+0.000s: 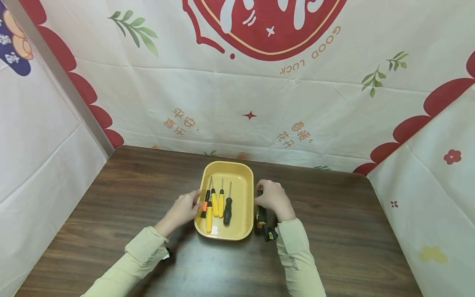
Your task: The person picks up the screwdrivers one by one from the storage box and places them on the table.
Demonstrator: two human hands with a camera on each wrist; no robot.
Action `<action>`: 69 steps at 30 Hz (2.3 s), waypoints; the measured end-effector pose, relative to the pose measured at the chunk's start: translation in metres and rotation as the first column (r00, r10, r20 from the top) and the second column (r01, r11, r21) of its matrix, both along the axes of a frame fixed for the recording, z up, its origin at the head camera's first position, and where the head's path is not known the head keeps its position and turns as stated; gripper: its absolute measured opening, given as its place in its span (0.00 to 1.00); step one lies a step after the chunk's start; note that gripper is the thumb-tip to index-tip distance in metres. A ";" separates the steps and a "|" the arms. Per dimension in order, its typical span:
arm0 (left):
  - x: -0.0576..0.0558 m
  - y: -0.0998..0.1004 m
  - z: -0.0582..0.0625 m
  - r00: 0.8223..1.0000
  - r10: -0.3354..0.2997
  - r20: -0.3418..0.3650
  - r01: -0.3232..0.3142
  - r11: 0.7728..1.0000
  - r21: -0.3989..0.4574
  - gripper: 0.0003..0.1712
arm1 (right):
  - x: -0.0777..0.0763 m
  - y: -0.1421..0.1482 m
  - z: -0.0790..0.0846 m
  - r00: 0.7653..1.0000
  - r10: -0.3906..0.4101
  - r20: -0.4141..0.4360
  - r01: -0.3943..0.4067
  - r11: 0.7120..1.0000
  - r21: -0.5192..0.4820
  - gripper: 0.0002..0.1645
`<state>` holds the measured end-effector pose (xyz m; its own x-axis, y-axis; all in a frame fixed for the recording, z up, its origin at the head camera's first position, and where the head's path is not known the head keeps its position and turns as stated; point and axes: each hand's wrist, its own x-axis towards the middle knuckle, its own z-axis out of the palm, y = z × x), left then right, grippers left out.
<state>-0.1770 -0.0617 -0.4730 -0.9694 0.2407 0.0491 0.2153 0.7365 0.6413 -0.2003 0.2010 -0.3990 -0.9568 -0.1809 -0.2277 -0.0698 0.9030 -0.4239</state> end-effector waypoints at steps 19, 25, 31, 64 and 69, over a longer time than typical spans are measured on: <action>0.000 -0.001 -0.001 1.000 0.004 0.001 -0.004 1.000 -0.008 0.22 | 0.008 0.043 -0.004 0.999 -0.048 0.018 0.047 0.998 0.047 0.24; -0.001 0.000 -0.002 1.000 0.005 0.006 -0.005 1.000 -0.010 0.23 | 0.008 0.057 -0.010 0.998 -0.056 0.019 0.055 0.997 0.050 0.23; -0.002 0.000 -0.002 1.000 0.007 0.023 -0.007 1.000 -0.012 0.23 | 0.009 0.071 -0.015 0.996 -0.082 0.042 0.080 0.996 0.048 0.24; -0.002 -0.002 -0.001 1.000 -0.010 -0.005 0.010 1.000 0.018 0.23 | 0.009 0.111 -0.048 0.963 -0.251 0.094 0.246 0.967 0.060 0.25; -0.002 -0.001 0.000 1.000 -0.011 -0.010 0.011 1.000 0.017 0.23 | 0.010 0.112 -0.051 0.961 -0.259 0.095 0.254 0.965 0.063 0.24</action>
